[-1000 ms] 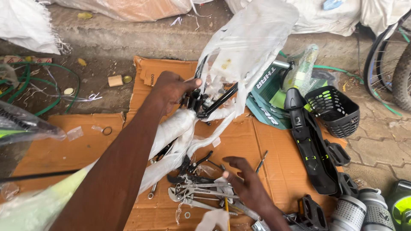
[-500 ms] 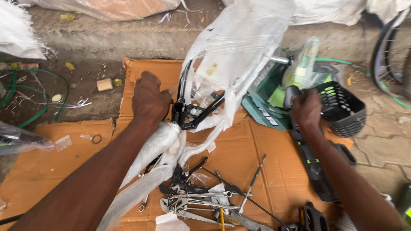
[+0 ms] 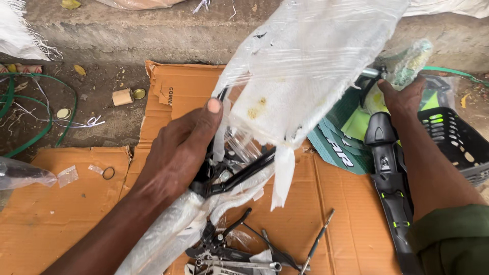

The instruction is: The person assembles a bicycle by attaching the handlebar stem to the frame using a wrench. They tighten the bolts on the stem and adjust the handlebar position while working on a cardboard surface with tools and parts nearby.

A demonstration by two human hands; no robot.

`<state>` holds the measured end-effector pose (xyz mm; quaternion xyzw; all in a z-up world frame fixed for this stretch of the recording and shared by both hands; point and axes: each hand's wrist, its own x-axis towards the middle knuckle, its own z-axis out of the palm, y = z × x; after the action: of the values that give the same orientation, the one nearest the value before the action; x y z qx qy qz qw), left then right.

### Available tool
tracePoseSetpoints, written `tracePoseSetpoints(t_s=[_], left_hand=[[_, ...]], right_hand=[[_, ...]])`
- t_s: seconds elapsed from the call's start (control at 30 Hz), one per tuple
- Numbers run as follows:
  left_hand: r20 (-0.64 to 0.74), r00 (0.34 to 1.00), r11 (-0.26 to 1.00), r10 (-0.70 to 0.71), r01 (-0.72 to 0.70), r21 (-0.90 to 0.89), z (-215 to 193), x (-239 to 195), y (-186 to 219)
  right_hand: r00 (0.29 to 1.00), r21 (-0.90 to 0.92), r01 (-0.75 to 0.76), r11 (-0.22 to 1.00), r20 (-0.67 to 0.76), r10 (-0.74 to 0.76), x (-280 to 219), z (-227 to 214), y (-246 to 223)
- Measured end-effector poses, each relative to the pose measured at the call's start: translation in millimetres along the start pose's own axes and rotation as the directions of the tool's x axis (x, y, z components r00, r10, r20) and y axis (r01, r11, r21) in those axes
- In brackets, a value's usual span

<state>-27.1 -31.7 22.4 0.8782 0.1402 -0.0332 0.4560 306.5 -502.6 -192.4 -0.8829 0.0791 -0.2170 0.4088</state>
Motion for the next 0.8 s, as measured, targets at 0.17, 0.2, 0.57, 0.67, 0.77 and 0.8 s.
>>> tracePoseSetpoints(t_s=[0.17,0.2,0.57,0.67,0.77,0.8], left_hand=[[0.074,0.994,0.996,-0.081,0.084,-0.035,4.9,0.2,9.4],[0.099,0.976,0.98,-0.193,0.197,-0.035,5.4,-0.9,12.3],[0.071,0.996,0.991,-0.056,0.064,-0.121,4.3,1.5,13.2],[0.087,0.996,0.996,-0.03,0.037,-0.084,4.0,3.6,10.9],[0.067,0.998,0.999,-0.003,0.006,-0.039,2.4,3.9,9.6],[0.055,0.998,0.999,0.024,-0.022,-0.04,1.3,5.5,10.9]], right_hand=[[0.952,-0.103,-0.307,0.946,-0.027,0.306,-10.9,6.3,-31.4],[0.939,-0.099,-0.342,0.934,-0.081,0.335,-14.9,8.5,-34.2],[0.792,0.273,-0.443,0.854,-0.327,0.516,-15.4,-1.3,20.5],[0.915,-0.42,-0.401,0.814,-0.22,0.338,-11.7,-48.5,22.8],[0.96,-0.8,-0.226,0.556,-0.086,0.266,-6.7,-116.5,-10.7],[0.962,-0.664,-0.271,0.697,-0.164,0.218,-6.9,-135.2,-32.0]])
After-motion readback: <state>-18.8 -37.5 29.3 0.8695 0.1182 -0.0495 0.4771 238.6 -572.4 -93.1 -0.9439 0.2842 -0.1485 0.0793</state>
